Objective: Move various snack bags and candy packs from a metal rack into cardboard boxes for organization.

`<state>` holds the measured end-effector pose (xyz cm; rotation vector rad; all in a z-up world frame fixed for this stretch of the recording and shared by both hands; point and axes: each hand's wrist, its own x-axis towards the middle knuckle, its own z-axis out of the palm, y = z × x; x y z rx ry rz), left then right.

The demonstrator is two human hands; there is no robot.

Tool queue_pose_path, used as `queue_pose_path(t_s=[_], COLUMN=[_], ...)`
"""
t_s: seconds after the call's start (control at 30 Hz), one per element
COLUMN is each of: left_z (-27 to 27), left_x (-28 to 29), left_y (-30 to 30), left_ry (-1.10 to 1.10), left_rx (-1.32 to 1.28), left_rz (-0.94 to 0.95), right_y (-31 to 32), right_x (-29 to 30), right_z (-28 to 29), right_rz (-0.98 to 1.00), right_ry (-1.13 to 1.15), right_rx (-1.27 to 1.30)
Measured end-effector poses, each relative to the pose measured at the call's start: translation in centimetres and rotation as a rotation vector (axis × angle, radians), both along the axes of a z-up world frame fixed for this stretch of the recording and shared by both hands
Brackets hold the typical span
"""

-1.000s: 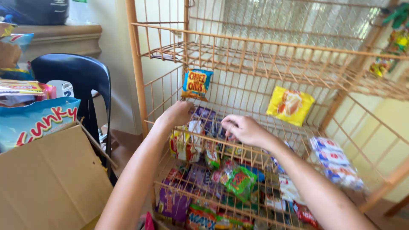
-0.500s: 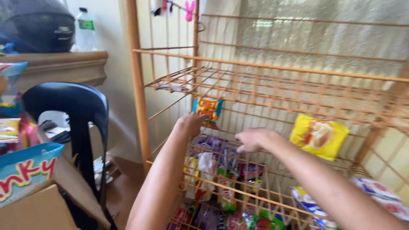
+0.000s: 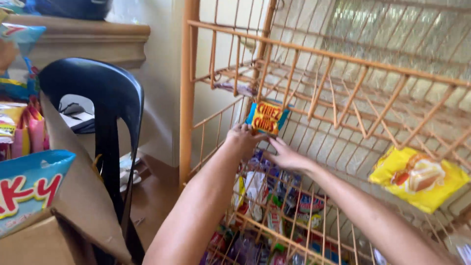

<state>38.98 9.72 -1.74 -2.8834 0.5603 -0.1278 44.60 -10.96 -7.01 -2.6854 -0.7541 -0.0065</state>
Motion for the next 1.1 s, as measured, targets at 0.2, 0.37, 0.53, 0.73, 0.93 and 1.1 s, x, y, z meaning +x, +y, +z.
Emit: queue_pose_path(t_s=[0.2,0.37,0.53,0.73,0.93,1.1], left_z=[0.5,2.2,1.1,0.3,-0.9,-3.1], left_x=[1.9,-1.6,-5.4,-18.0,-31.8,-44.3], left_y=[1.1,1.6,0.5,-0.3,0.5,3.5], left_ry=[-0.083,0.187,0.005,-0.170,-0.123,-0.108], left_rx=[-0.091,-0.519,-0.678,-1.380,-1.960,-2.032], left_rz=[-0.029,-0.067,-0.174,-0.181,-0.317,-0.369], right_y=[-1.3,-5.7,-7.3,-5.2,-2.9,-1.6], right_x=[-1.4,-7.2,-17.8,-30.7,-42.3,-47.6], right_z=[2.6,3.5,6.6,10.0,10.2,4.7], right_rz=[0.016,0.148,0.114,0.202,0.284,0.389], right_ry=[-0.016,0.027,0.200,0.136,-0.040,0.053], right_rx=[0.037,-0.029,0.196,0.376,0.478,0.687])
